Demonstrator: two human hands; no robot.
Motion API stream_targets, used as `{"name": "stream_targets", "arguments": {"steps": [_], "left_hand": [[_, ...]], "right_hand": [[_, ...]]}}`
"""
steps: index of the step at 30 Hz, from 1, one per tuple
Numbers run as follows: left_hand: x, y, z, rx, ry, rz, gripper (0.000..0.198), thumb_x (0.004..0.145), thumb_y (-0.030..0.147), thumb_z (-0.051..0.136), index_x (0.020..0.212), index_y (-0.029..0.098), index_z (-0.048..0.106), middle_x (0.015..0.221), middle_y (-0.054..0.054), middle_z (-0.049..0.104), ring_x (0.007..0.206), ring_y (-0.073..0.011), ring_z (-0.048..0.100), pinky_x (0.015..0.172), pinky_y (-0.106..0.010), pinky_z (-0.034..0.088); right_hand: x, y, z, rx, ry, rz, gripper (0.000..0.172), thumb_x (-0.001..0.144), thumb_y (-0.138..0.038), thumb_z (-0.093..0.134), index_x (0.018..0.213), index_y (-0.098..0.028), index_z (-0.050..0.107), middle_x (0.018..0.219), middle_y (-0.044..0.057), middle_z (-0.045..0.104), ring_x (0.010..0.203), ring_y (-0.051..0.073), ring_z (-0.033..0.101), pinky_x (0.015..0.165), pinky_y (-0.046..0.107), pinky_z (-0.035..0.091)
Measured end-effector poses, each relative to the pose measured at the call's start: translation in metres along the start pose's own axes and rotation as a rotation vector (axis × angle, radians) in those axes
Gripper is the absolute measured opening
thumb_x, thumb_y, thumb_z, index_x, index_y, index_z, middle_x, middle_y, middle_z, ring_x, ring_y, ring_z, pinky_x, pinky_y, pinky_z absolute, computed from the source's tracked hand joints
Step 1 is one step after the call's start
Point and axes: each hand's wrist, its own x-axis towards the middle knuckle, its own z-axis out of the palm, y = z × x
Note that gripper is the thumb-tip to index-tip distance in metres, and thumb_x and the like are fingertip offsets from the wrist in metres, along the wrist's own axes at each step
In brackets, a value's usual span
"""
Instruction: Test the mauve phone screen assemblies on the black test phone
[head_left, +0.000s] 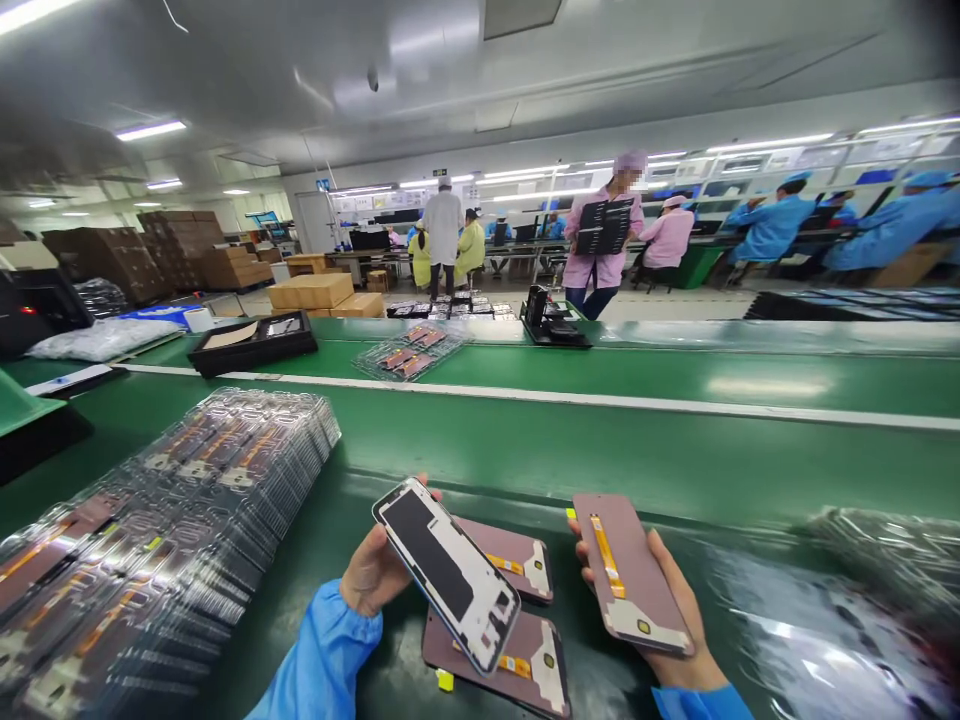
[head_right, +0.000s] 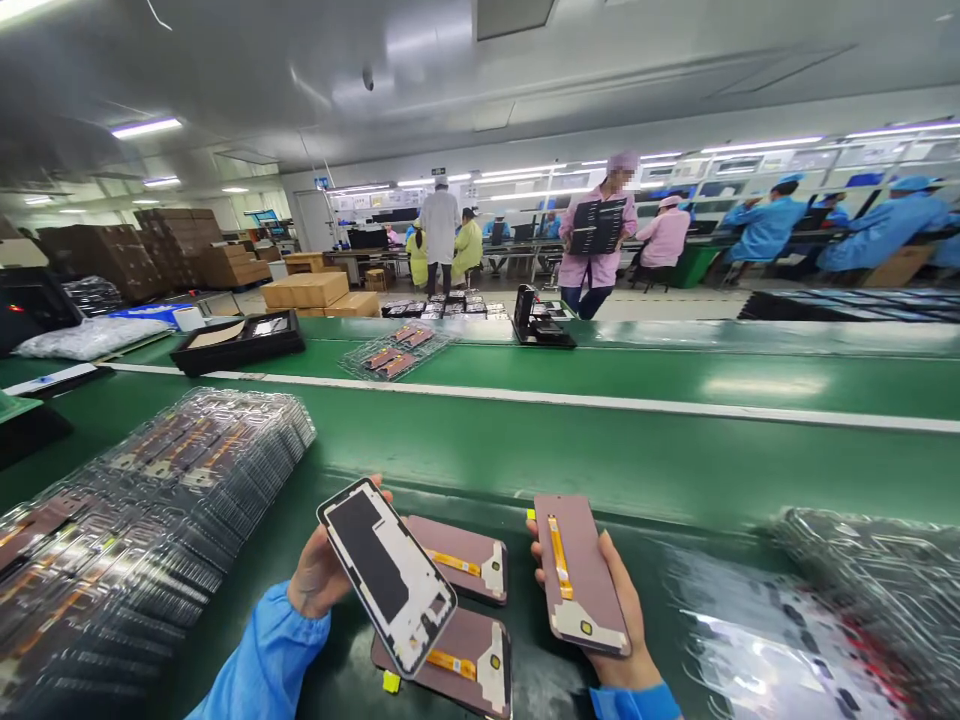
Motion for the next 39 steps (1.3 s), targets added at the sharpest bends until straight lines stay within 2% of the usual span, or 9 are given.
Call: {"name": "stream_targets", "arguments": {"steps": [4,7,12,15,19,23,27,33,39], "left_hand": [[-0.009,-0.012,0.007,-0.002,-0.093,-0.079,0.075,0.064,0.047,0.081,0.133,0.028,0.056,0.13,-0.006,0.063,0.111,-0.0332,0.062,0.099,-0.048,0.047],[-0.012,-0.014,0.016,0.01,-0.129,-0.132,0.081,0.06,0.046,0.082,0.133,0.026,0.056,0.132,-0.008,0.06,0.111,-0.0365,0.06,0.095,-0.051,0.048],[-0.015,-0.014,0.023,0.079,-0.121,-0.175,0.086,0.06,0.05,0.082,0.136,0.022,0.052,0.121,-0.013,0.064,0.108,-0.0364,0.061,0.095,-0.051,0.046],[-0.015,-0.015,0.023,0.131,-0.109,-0.156,0.084,0.061,0.047,0.083,0.136,0.024,0.052,0.121,-0.012,0.064,0.108,-0.0338,0.062,0.096,-0.047,0.046],[-0.015,-0.015,0.026,0.214,-0.075,-0.123,0.083,0.063,0.047,0.085,0.137,0.025,0.053,0.129,-0.01,0.06,0.117,-0.0339,0.057,0.102,-0.045,0.042],[-0.014,-0.012,0.029,0.27,-0.096,-0.131,0.083,0.064,0.047,0.085,0.137,0.027,0.051,0.131,-0.01,0.06,0.122,-0.0329,0.054,0.105,-0.043,0.039],[-0.014,-0.013,0.028,0.342,-0.128,-0.12,0.084,0.066,0.049,0.082,0.14,0.026,0.049,0.133,-0.011,0.059,0.125,-0.0328,0.051,0.108,-0.044,0.034],[-0.013,-0.019,0.03,0.396,-0.188,-0.144,0.088,0.064,0.047,0.084,0.141,0.025,0.047,0.138,-0.013,0.054,0.129,-0.0372,0.047,0.11,-0.049,0.032],[-0.015,-0.027,0.036,0.355,-0.13,-0.133,0.085,0.063,0.038,0.088,0.139,0.032,0.049,0.141,-0.009,0.054,0.132,-0.0332,0.046,0.113,-0.046,0.031]], "right_hand": [[-0.023,0.0,0.034,-0.057,-0.003,-0.116,0.05,0.097,-0.052,0.048,0.134,-0.019,0.055,0.135,0.013,0.056,0.108,0.027,0.064,0.084,0.04,0.059],[-0.04,0.0,0.06,-0.14,-0.035,-0.205,0.046,0.093,-0.054,0.057,0.123,-0.021,0.064,0.137,0.012,0.054,0.113,0.03,0.06,0.089,0.044,0.057],[-0.063,0.008,0.085,-0.459,-0.218,-0.374,0.059,0.082,-0.057,0.073,0.131,-0.026,0.059,0.138,0.014,0.053,0.107,0.032,0.063,0.088,0.043,0.056],[-0.073,0.017,0.094,-0.728,-0.328,-0.504,0.064,0.084,-0.058,0.072,0.137,-0.027,0.053,0.138,0.014,0.053,0.11,0.031,0.061,0.093,0.042,0.054],[-0.078,0.027,0.101,-1.083,-0.414,-0.678,0.063,0.088,-0.058,0.067,0.14,-0.025,0.052,0.143,0.014,0.046,0.129,0.034,0.046,0.103,0.043,0.046],[-0.078,0.03,0.102,-1.32,-0.431,-0.696,0.06,0.089,-0.055,0.067,0.14,-0.026,0.053,0.143,0.013,0.047,0.131,0.034,0.044,0.106,0.044,0.044],[-0.075,0.03,0.101,-1.395,-0.445,-0.678,0.059,0.09,-0.053,0.066,0.141,-0.029,0.051,0.143,0.011,0.047,0.131,0.032,0.045,0.105,0.041,0.045],[-0.075,0.036,0.105,-1.424,-0.449,-0.7,0.057,0.09,-0.05,0.066,0.141,-0.028,0.052,0.142,0.01,0.048,0.129,0.031,0.047,0.104,0.04,0.046],[-0.077,0.05,0.105,-1.53,-0.412,-0.741,0.06,0.089,-0.045,0.069,0.143,-0.028,0.048,0.143,0.011,0.046,0.129,0.031,0.047,0.103,0.045,0.046]]}}
